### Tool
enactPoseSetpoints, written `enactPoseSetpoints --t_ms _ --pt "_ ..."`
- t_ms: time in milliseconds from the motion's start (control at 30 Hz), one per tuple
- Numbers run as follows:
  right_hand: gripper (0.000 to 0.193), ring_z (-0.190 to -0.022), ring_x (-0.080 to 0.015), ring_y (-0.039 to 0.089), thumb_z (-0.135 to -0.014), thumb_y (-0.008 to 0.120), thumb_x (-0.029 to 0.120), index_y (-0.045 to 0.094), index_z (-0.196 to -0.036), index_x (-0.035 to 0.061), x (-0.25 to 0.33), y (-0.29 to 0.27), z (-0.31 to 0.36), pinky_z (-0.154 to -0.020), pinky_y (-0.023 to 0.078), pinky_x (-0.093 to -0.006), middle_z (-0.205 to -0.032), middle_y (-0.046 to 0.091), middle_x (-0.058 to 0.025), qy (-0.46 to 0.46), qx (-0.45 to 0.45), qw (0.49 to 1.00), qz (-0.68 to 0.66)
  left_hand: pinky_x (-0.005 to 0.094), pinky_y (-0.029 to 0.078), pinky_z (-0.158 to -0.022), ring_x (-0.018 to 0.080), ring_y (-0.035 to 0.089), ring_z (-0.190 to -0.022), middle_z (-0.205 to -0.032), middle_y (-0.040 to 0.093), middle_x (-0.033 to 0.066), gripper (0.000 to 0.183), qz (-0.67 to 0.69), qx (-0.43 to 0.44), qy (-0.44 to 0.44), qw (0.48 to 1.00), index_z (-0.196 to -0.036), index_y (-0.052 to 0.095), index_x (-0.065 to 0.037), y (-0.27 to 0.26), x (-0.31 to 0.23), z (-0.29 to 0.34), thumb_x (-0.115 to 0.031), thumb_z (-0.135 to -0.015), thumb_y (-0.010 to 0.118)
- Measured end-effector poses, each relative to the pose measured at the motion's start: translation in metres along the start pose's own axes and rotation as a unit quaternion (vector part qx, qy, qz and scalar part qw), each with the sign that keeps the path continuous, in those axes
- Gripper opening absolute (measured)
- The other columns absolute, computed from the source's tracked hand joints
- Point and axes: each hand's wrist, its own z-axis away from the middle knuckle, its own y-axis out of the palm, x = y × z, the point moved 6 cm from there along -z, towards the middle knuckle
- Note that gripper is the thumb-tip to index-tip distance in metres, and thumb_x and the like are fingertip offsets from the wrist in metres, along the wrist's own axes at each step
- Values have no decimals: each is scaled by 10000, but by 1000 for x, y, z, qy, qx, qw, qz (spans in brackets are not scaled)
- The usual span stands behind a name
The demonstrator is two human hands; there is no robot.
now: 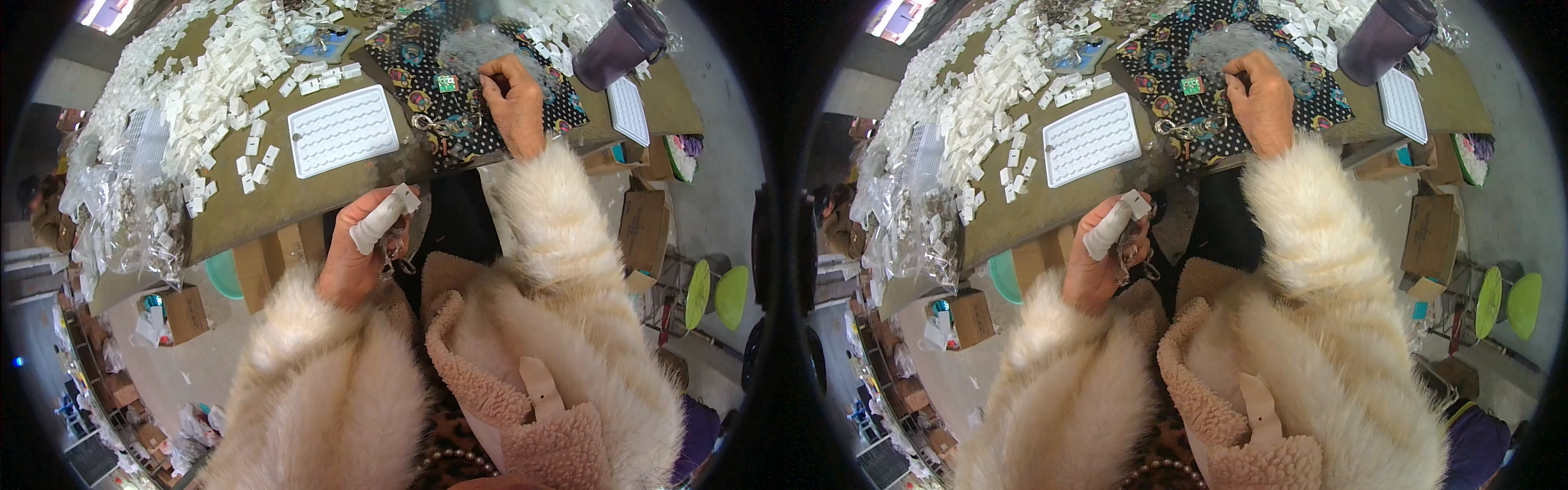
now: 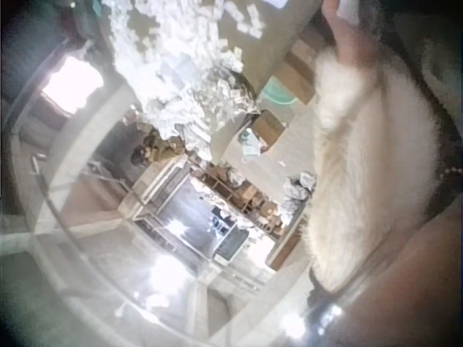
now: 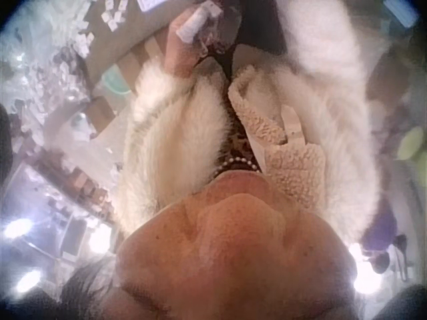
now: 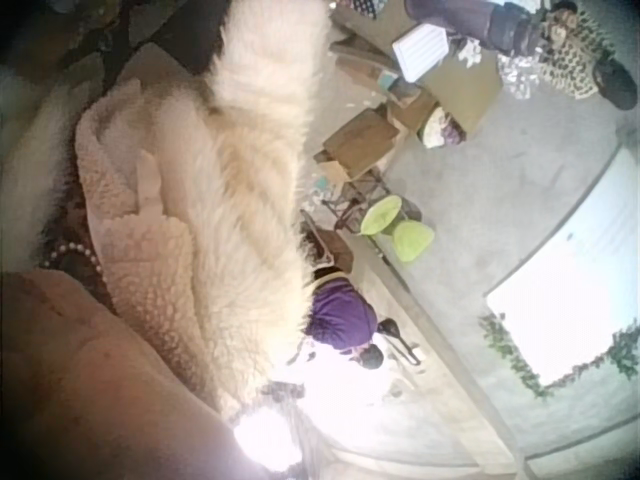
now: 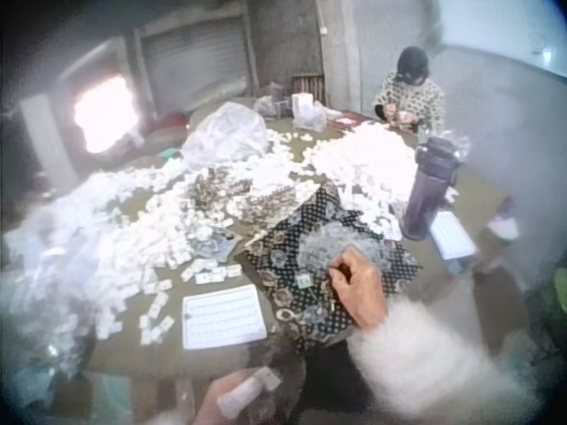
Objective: The person assembles small electronic components by inserting a battery into a white plastic housing, attaching a metal contact, and testing the unit with a light. The person repeats this process for multiple units, placing finished items on a tray.
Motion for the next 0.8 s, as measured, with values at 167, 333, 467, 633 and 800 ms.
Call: enactPoseSetpoints --t_ms 167,333,467,633,800 --pt "111 -783 -227 674 -796 723 -35 698 -892 15 20 -7 1 -710 523 -326 -839 677 -94 -125 -17 992 -6 245 461 -562 65 559 -683 -925 672 8 364 -57 -52 30 997 -1157 677 -28 -1 -9 8 -338 -966 667" --pt "89 -751 -193 647 -809 712 -47 702 -886 -2 25 -9 6 -712 503 -291 -828 684 -98 -144 -30 989 -4 204 447 -591 27 570 -711 -998 716 5 318 -26 -31 60 997 -1163 703 -14 -4 -17 14 -258 -958 700" --pt "67 -775 -116 605 -857 701 -26 702 -924 -20 10 -11 5 -734 484 -250 -844 683 -53 -51 -24 997 -60 208 455 -618 30 581 -756 -1013 723 13 341 -24 -12 53 998 -1167 706 -11 -7 -17 16 -274 -950 713" --pt "54 -799 -136 617 -863 712 11 719 -915 -3 3 -12 2 -750 480 -259 -873 698 -57 -42 -3 997 -62 206 443 -612 31 574 -752 -985 719 2 358 -34 -13 44 998 -1157 706 -13 -6 -13 17 -297 -940 723" --pt "102 -850 -273 654 -809 778 130 763 -895 78 20 3 3 -724 461 -389 -850 694 -75 -193 16 950 244 225 496 -586 49 603 -706 -940 697 6 367 -61 -13 56 997 -1146 681 -22 -2 -13 14 -319 -933 723"
